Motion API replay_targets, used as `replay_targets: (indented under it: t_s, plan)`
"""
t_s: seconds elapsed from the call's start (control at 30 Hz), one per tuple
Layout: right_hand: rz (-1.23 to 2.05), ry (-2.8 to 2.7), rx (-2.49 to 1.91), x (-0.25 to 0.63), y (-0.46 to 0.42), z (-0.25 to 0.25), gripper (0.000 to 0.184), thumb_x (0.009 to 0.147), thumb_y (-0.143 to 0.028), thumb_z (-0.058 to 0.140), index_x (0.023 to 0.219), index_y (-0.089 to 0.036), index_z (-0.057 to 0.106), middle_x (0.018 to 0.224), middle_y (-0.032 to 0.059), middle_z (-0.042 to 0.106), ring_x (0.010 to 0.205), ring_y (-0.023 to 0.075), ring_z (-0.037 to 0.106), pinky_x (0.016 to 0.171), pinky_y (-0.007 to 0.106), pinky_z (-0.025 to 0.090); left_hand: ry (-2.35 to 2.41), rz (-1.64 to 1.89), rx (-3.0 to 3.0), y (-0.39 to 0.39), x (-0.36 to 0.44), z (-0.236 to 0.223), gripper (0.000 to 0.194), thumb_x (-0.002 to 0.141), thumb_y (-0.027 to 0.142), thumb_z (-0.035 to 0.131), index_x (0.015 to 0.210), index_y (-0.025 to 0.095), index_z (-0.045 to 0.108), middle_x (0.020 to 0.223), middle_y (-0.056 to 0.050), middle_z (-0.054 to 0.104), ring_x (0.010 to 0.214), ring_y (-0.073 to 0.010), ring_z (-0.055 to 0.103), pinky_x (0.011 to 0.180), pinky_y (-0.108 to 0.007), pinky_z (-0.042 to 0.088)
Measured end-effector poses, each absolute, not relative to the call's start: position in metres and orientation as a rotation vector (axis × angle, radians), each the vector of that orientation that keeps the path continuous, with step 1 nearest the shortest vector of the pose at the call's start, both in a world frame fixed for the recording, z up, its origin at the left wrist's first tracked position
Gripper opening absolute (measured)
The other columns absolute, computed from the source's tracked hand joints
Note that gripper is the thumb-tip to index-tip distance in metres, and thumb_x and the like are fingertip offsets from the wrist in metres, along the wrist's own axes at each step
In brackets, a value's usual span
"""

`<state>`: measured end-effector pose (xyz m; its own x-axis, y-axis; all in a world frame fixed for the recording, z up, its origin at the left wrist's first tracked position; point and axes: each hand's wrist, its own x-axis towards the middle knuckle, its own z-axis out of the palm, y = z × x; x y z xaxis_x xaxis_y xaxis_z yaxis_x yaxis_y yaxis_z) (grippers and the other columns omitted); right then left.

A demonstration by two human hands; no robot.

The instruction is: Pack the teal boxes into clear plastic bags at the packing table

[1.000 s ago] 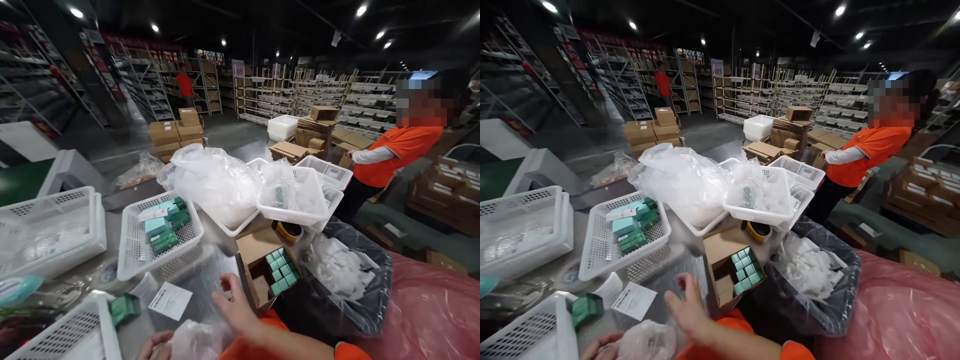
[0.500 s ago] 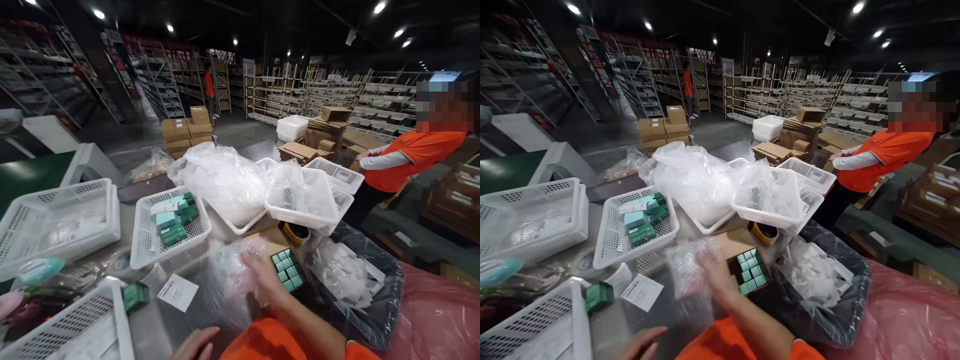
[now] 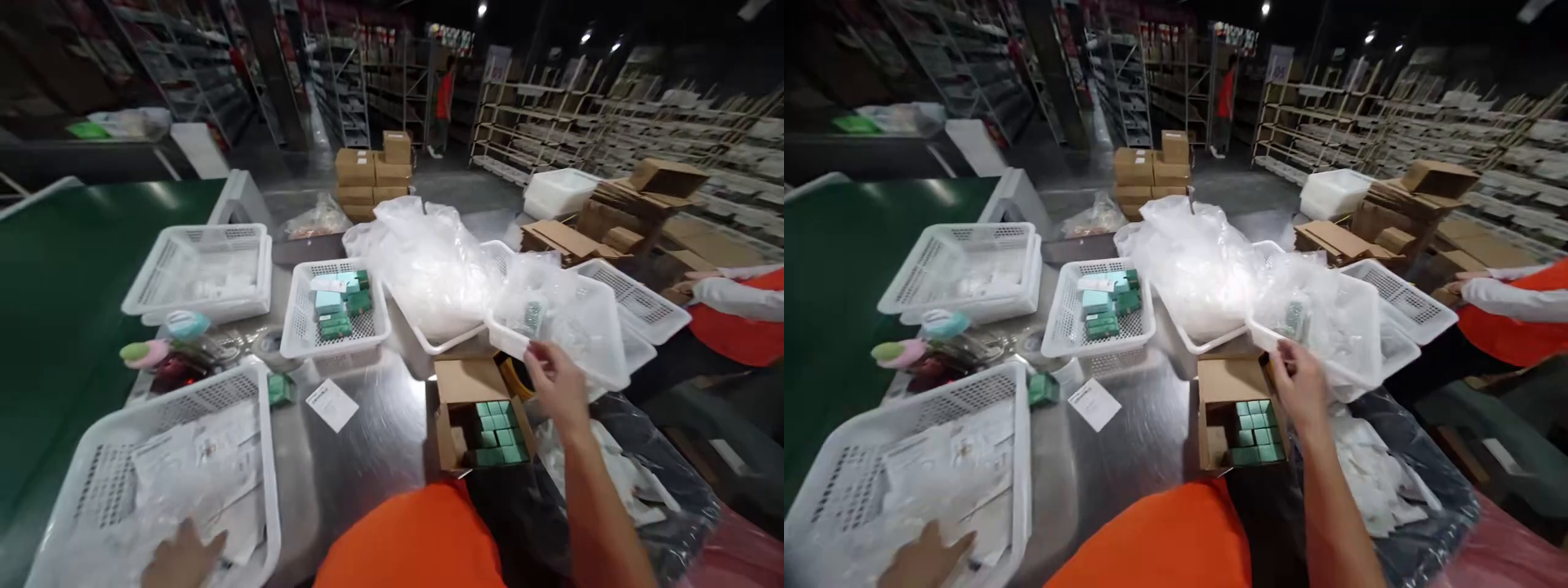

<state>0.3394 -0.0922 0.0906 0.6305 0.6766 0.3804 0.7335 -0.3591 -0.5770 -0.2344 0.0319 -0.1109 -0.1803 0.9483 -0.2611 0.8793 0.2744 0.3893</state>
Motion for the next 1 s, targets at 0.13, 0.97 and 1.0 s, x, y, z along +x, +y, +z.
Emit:
replay_targets:
  t_s: [0.13, 0.97, 1.0]
  plan:
    - [0.450, -1.201, -2.587, 0.294, -0.093, 0.025, 0.032, 0.093, -0.037, 0.043, 0.108, -0.019, 0.065, 0.103, 0.0104, 0.073, 0.094, 0.0239, 0.068, 0.081, 0.035, 0.051, 2.208, 0.117, 1.582, 0.016, -0.214, -0.096, 0.012, 0.056, 0.035, 0.053, 0.055, 0.026, 0.045, 0.064, -0.015, 0.061, 0.072, -0.0439, 0.065, 0.070, -0.063, 0.052]
    - [0.688, -0.664, -2.307, 0.305, -0.126, 0.011, 0.037, 0.058, -0.051, 0.065, 0.085, -0.029, 0.051, 0.100, 0.0182, 0.068, 0.103, 0.0383, 0.066, 0.093, 0.051, 0.052, 1.985, 0.759, 1.273, 0.055, -0.148, -0.070, 0.023, 0.068, 0.035, 0.063, 0.054, 0.023, 0.049, 0.059, -0.001, 0.059, 0.074, -0.0244, 0.063, 0.078, -0.036, 0.047]
    - [0.710, -0.599, -2.174, 0.307, -0.130, 0.018, 0.039, 0.056, -0.051, 0.069, 0.085, -0.031, 0.053, 0.104, 0.0178, 0.068, 0.108, 0.0372, 0.064, 0.095, 0.050, 0.050, 2.008, 0.812, 1.245, 0.054, -0.149, -0.063, 0.021, 0.071, 0.035, 0.059, 0.057, 0.023, 0.050, 0.062, -0.002, 0.059, 0.079, -0.0251, 0.063, 0.081, -0.037, 0.047]
